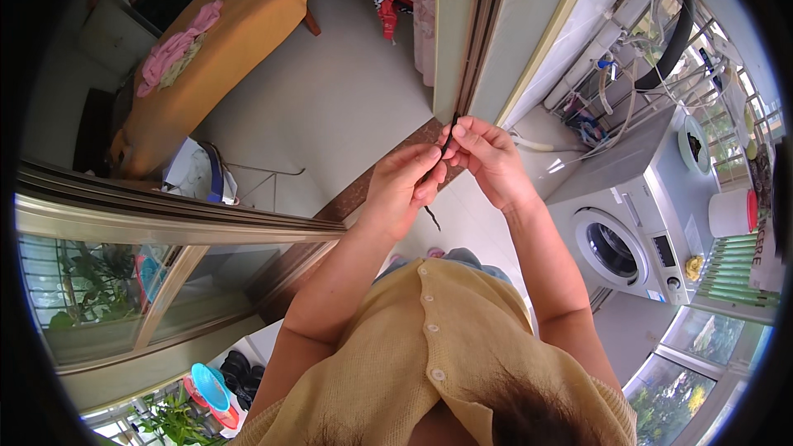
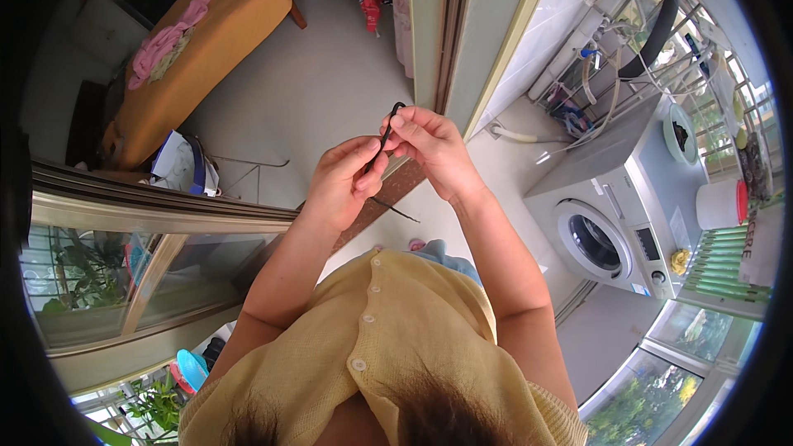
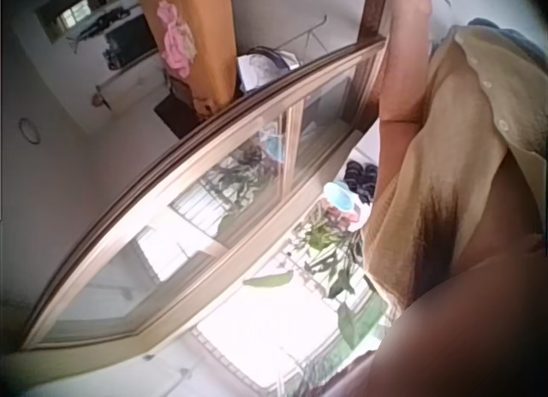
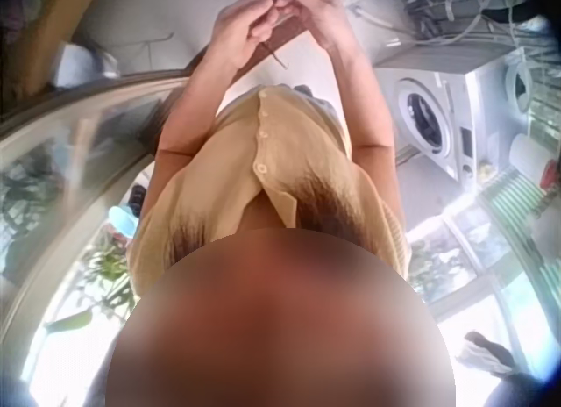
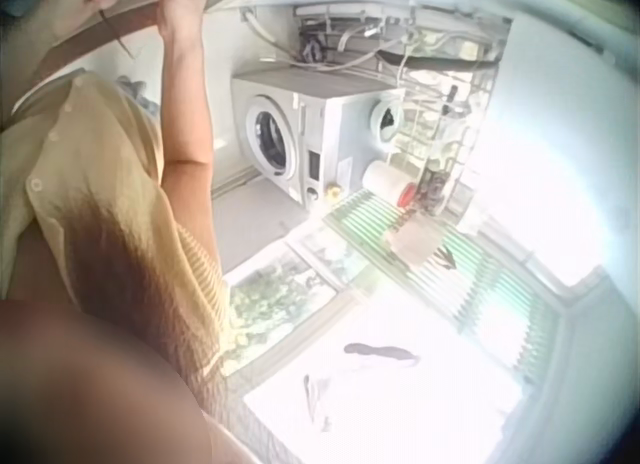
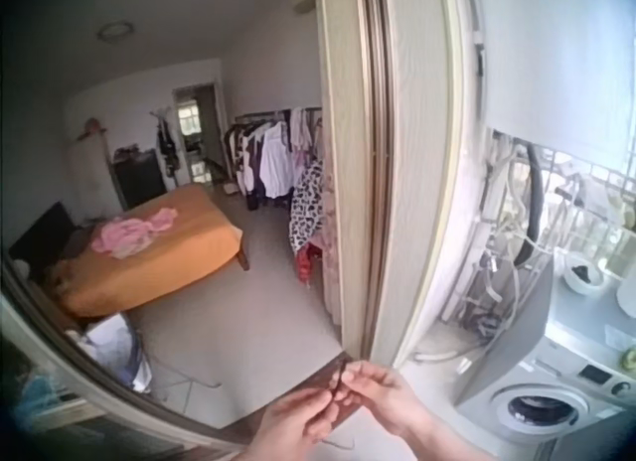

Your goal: The person walks through a bedroom and hallway while holding a black cable, then opens a drawer to retrieve a small box. They move to a window sill, open the box to remove a needle and thread, and proceed to thread the needle and sew the damaged section of the cable.

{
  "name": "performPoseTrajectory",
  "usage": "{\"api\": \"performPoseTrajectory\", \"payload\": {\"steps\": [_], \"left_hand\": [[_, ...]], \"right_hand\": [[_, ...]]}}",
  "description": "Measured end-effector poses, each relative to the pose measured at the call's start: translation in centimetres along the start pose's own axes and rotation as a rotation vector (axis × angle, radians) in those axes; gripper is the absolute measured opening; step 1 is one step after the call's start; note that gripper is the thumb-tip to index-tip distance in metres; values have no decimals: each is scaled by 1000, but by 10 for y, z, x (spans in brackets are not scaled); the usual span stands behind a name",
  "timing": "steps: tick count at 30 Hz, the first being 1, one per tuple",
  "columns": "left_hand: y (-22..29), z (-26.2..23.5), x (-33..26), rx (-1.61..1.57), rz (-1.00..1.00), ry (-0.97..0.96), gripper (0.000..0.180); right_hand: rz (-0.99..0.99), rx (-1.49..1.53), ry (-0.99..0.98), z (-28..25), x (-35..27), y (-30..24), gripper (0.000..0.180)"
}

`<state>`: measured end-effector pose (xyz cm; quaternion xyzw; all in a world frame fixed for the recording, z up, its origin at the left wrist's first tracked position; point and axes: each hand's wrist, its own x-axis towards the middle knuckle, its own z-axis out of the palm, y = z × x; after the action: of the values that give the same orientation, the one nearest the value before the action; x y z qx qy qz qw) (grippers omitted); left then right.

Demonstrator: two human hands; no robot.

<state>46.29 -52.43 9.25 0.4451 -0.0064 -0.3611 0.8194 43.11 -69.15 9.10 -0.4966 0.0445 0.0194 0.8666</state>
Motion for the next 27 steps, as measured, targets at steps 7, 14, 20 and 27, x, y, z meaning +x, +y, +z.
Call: {"api": "performPoseTrajectory", "payload": {"steps": [7, 14, 20, 27], "left_hand": [[1, -3, 2, -15, -28, 29, 20], [7, -3, 1, -23, -45, 24, 21], [0, -1, 17, -69, -25, -86, 24], [2, 16, 37, 28, -13, -115, 19]], "right_hand": [[17, 19, -26, -2, 8, 5, 20], [38, 22, -18, 2, 14, 5, 20], [21, 29, 0, -12, 17, 3, 21], [-30, 124, -42, -26, 19, -1, 24]]}}
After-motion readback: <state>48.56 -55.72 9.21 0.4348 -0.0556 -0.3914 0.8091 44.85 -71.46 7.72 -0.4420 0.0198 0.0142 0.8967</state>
